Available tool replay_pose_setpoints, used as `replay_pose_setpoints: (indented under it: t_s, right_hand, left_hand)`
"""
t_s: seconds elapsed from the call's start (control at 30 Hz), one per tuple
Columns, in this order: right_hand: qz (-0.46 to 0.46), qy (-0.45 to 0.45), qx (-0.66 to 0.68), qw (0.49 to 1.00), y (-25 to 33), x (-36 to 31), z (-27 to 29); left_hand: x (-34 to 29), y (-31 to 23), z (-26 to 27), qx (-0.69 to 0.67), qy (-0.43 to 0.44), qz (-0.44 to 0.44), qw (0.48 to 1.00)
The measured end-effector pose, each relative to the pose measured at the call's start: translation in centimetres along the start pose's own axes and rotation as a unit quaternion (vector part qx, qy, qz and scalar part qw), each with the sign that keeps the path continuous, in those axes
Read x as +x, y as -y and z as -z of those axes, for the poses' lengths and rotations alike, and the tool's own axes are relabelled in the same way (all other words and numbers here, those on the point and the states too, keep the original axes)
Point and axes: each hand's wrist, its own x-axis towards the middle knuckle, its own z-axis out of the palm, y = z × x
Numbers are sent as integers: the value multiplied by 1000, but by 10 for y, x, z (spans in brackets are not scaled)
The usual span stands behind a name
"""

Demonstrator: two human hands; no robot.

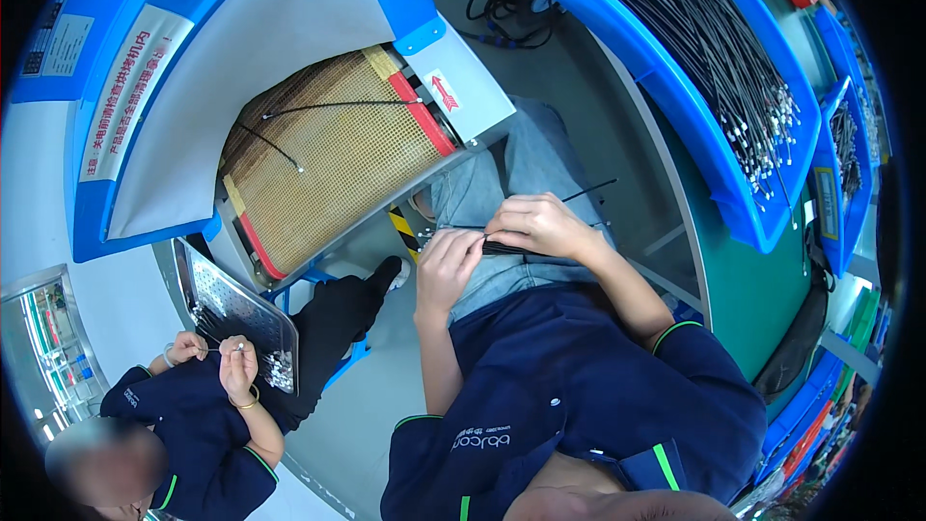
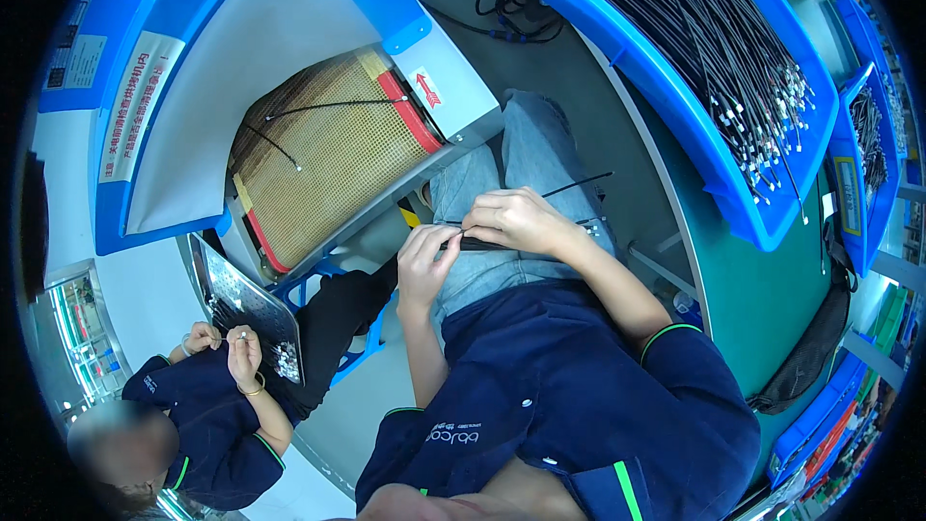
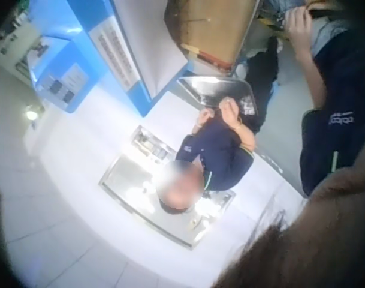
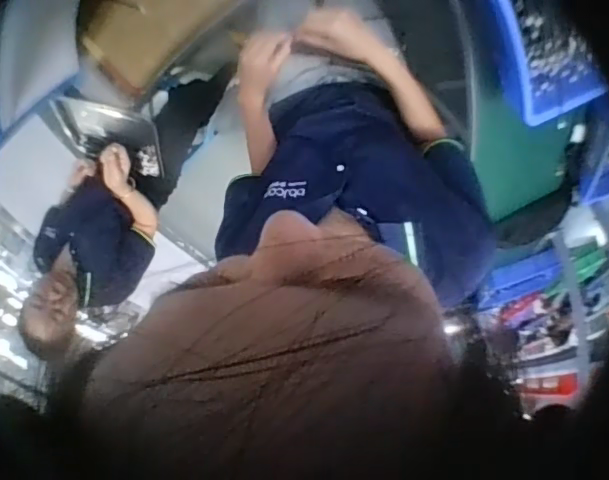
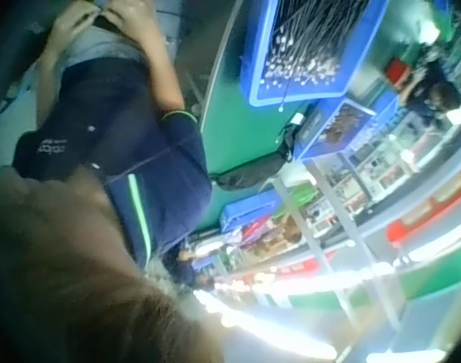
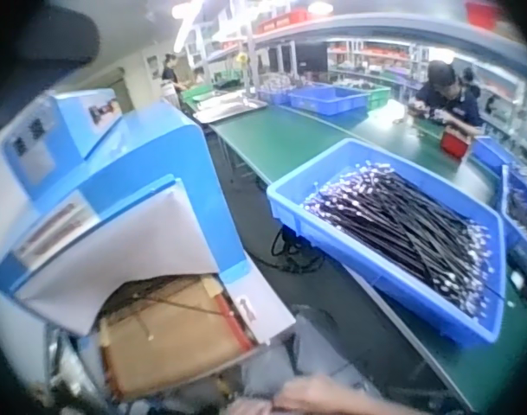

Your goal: The person repeatedly picks up black cables with white connectors from a blue bin and places them onto a moving conveyor belt. A coworker is visible in the background performing a similar task at an adjacent station.

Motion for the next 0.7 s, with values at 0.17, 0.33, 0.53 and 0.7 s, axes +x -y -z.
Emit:
replay_pose_setpoints:
  t_s: [0.17, 0.33, 0.53, 0.7]
  right_hand:
    - [-48, 3, 24, 999, -4, -4, 7]
    - [-68, 14, 41, 997, -2, -3, 9]
    - [-79, 30, 39, 996, -4, -2, 10]
    - [-125, 13, -53, 991, -25, -14, 39]
  left_hand:
    - [1, 2, 2, 17, -13, -13, 1000]
    - [1, 3, 0, 11, -28, -16, 999]
    - [2, 7, 11, 37, -23, -13, 999]
    - [-18, 31, 37, 64, -67, 88, 992]
